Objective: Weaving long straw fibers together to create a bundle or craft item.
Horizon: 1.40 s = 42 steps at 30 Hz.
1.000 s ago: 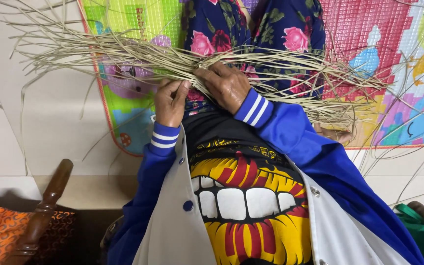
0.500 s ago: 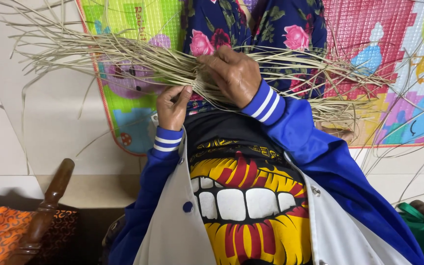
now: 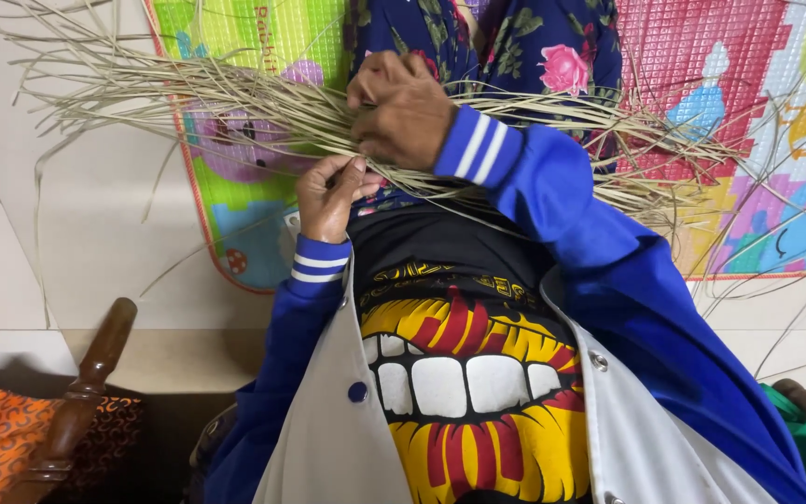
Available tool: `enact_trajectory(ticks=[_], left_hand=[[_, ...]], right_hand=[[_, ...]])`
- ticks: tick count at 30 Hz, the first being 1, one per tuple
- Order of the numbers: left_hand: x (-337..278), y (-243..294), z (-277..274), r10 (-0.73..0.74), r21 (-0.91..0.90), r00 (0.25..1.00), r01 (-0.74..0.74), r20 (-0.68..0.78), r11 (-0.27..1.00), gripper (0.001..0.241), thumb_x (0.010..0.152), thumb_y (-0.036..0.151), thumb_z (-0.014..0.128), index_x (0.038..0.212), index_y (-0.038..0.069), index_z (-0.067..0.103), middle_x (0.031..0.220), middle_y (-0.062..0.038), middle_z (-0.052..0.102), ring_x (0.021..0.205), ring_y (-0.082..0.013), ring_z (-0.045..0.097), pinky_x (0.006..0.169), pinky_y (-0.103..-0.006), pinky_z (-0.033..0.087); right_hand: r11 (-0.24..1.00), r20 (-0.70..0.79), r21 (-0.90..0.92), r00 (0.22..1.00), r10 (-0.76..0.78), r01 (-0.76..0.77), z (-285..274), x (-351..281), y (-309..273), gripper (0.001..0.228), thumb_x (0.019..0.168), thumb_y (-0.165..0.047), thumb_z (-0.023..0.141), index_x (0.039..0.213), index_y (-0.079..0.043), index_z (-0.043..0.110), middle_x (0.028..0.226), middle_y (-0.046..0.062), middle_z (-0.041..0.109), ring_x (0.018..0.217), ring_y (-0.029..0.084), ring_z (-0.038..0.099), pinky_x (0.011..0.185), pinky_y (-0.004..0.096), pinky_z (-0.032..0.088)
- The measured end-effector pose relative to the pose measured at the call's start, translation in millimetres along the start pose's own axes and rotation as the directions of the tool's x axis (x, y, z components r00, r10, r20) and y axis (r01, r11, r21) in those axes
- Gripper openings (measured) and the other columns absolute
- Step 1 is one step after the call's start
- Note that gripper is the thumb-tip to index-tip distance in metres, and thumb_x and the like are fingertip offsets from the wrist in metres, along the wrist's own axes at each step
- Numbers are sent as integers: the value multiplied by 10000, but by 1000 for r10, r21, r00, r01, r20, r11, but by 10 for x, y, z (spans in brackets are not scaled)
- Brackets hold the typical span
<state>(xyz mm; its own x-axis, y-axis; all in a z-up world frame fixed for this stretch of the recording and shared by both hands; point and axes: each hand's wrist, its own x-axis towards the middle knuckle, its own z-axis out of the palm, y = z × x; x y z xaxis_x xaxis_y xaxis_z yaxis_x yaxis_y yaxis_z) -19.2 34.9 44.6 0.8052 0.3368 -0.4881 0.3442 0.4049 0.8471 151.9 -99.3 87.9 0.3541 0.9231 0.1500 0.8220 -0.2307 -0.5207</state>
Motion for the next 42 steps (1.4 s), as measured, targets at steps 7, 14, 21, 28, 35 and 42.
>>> enact_trajectory(ticks=[7,14,21,28,35,42], left_hand=[[52,-130,-65,35,-90,999,-33,20,995,96,944,42,723,1008,-16,682,847,-121,735,768,-194,763,727,-277,666],[65,-134,-65,32,-167,999,-27,27,986,72,946,15,703,1010,5,671,850,-91,711,775,-176,743,736,-285,659],[44,-119,-12,69,-211,998,-65,11,975,117,932,25,721,1043,0,696,907,-114,742,787,-182,753,726,-270,653],[85,-217,-55,30,-114,999,-32,-21,993,97,928,47,732,994,7,674,820,-108,724,688,-164,732,622,-236,615],[60,-227,-40,140,69,983,-133,-116,989,62,882,-52,723,919,-2,715,693,-48,670,505,-86,566,479,-196,487],[163,-475,-155,153,96,975,-139,-162,986,184,839,-77,700,1006,-34,763,887,-97,763,747,-110,649,688,-196,544]], right_hand=[[992,194,33,975,110,-119,317,103,87,146,760,-303,819,766,-168,764,1057,40,665,1215,330,461,976,592,370],[893,97,302,943,318,-333,493,-13,114,121,788,-189,831,721,-158,734,891,18,654,1069,268,549,924,716,352],[920,-29,284,957,290,-270,534,-13,167,155,806,-158,833,693,-161,727,811,8,663,992,244,552,879,495,404],[995,-163,89,984,67,-53,97,175,-240,135,787,-198,872,755,-140,754,1030,40,583,1219,327,463,949,561,355],[996,-86,-64,994,-72,67,245,284,-253,118,702,-234,855,763,-192,763,978,25,552,1181,291,469,965,545,324],[934,13,-348,997,-82,81,343,317,-306,103,813,-233,764,877,-162,803,1019,59,671,1115,254,501,994,475,361]])
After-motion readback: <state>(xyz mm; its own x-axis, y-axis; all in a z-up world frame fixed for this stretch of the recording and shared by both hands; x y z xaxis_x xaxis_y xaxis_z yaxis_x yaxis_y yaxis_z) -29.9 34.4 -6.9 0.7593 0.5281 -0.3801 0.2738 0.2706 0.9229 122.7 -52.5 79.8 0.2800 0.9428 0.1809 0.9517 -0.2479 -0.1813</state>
